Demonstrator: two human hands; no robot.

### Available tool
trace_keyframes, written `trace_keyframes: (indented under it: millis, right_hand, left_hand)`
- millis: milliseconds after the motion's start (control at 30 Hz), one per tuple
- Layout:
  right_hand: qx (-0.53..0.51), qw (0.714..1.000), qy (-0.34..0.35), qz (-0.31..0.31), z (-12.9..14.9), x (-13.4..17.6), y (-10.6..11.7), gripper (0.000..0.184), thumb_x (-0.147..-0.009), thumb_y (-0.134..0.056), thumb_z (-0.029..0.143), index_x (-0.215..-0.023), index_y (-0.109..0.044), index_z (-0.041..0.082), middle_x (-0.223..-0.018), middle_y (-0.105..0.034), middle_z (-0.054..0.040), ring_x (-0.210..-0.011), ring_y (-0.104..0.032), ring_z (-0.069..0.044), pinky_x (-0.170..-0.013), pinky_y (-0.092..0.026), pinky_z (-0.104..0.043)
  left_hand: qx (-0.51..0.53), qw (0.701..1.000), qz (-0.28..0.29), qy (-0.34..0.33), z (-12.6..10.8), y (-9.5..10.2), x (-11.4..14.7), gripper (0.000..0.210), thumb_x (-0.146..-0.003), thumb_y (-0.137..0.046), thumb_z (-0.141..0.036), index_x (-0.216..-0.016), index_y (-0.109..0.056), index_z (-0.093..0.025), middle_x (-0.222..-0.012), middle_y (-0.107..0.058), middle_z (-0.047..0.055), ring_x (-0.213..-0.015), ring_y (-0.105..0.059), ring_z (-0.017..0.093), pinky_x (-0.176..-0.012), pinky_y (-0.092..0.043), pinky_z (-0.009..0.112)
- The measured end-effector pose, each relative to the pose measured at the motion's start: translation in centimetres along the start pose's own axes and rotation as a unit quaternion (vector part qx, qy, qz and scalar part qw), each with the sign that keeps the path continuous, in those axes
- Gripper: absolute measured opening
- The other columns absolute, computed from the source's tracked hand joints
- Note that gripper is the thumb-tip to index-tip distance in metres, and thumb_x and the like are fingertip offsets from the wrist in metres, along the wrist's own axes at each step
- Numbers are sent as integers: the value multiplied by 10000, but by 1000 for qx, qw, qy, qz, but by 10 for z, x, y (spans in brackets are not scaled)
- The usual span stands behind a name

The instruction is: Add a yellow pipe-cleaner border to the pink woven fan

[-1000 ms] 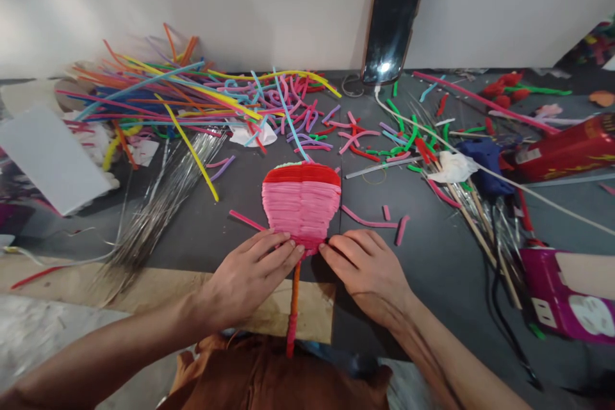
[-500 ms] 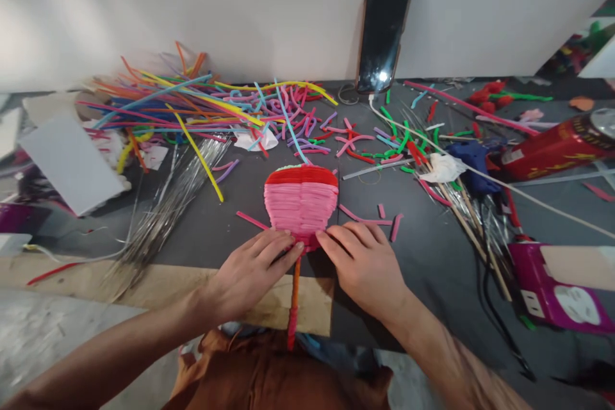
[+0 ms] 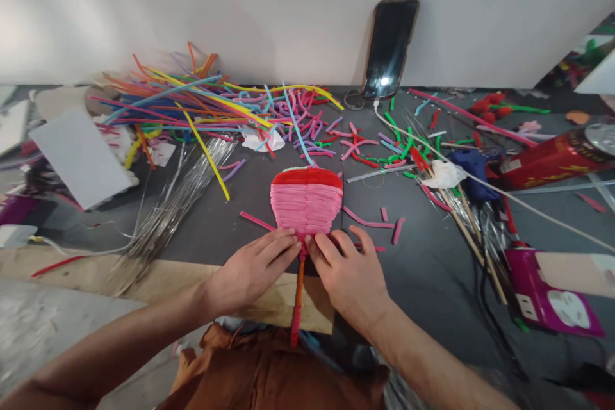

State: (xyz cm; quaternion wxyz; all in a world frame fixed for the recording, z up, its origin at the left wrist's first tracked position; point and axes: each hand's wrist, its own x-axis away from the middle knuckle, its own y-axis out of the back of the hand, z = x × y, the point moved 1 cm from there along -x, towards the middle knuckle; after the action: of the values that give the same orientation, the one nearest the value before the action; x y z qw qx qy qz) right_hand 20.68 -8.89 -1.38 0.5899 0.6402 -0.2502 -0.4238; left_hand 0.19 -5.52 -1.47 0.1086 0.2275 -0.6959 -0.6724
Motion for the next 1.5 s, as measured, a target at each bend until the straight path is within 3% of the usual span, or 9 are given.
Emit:
trace_keyframes:
  millis: [167,500,667,767,867,1033,1233,1400,1500]
  right_hand:
    - [-16,1000,-3,22,-7,1,-4,446,-808,-533,78,-1247,-577,144,-1113,-658,-90,-987,-497,-236,-856,-374,-392]
    - [16,998,-28,46,7,-6,-1,387,-814,-531,93,-1186,-618,156,-1048,-666,-84,-953,-508,-255,-864,-362,-446]
    - [-75,996,-57,-6,-9,4,-4,424,-822,-475,34,-1201,-607,170,-1081,-643,-92,-1000,-512,-233,-852,-402,-383]
    - [-62,991,-88,-82,-10,14,8,337,-842,-478,55,-1122,-644,142,-1064,-645,-119,-999,-521,-243,-873,-407,-386]
    - [-33,986,-114,-119,7,23,21,158,-850,-558,153,-940,-687,176,-896,-688,-82,-857,-569,-219,-787,-414,-342]
    - [-68,977,-197,43,47,15,16,278,-823,-601,420,-655,-613,199,-583,-648,-20,-547,-595,-168,-523,-319,-294]
    - [-113,928,-318,157,49,-1,12,176,-815,-547,270,-680,-642,211,-639,-709,-40,-542,-631,-182,-488,-242,-284]
    - [-275,904,-318,79,58,6,23,215,-811,-511,300,-632,-597,217,-588,-662,12,-504,-573,-124,-515,-323,-239]
    - [-280,920,-272,37,74,10,23,212,-802,-502,277,-612,-566,209,-570,-627,13,-499,-548,-122,-516,-325,-243]
  left_hand:
    - [-24,999,20,11,3,4,-4,403,-880,-361,-69,-1266,-472,-33,-1239,-570,162,-1197,-527,241,-1031,-446,350]
    - [-24,996,67,47,-6,2,-10,390,-886,-388,-95,-1258,-495,-52,-1257,-560,153,-1228,-488,240,-1026,-427,333]
    - [35,997,-17,69,3,7,-4,373,-878,-405,-75,-1236,-501,-119,-1232,-561,127,-1205,-495,226,-1010,-446,357]
    - [80,974,-122,171,7,16,10,300,-865,-415,-60,-1110,-557,-160,-1073,-606,93,-1053,-566,197,-953,-475,355]
    - [180,921,-147,314,2,20,26,162,-868,-447,-120,-949,-573,-182,-936,-610,61,-872,-607,171,-799,-520,310]
    - [463,763,-64,446,-11,12,38,103,-845,-523,-248,-918,-571,-193,-871,-639,37,-804,-644,154,-708,-523,260]
    - [690,540,-10,481,-15,22,38,357,-756,-693,-320,-1050,-575,-156,-1035,-654,101,-942,-649,196,-751,-530,284]
    - [822,395,-38,407,-23,18,19,508,-677,-795,-339,-1109,-599,-155,-1084,-665,119,-979,-649,204,-860,-504,307]
    - [838,355,-99,402,-28,10,2,319,-682,-789,-340,-874,-674,-112,-857,-707,95,-814,-675,183,-776,-528,294]
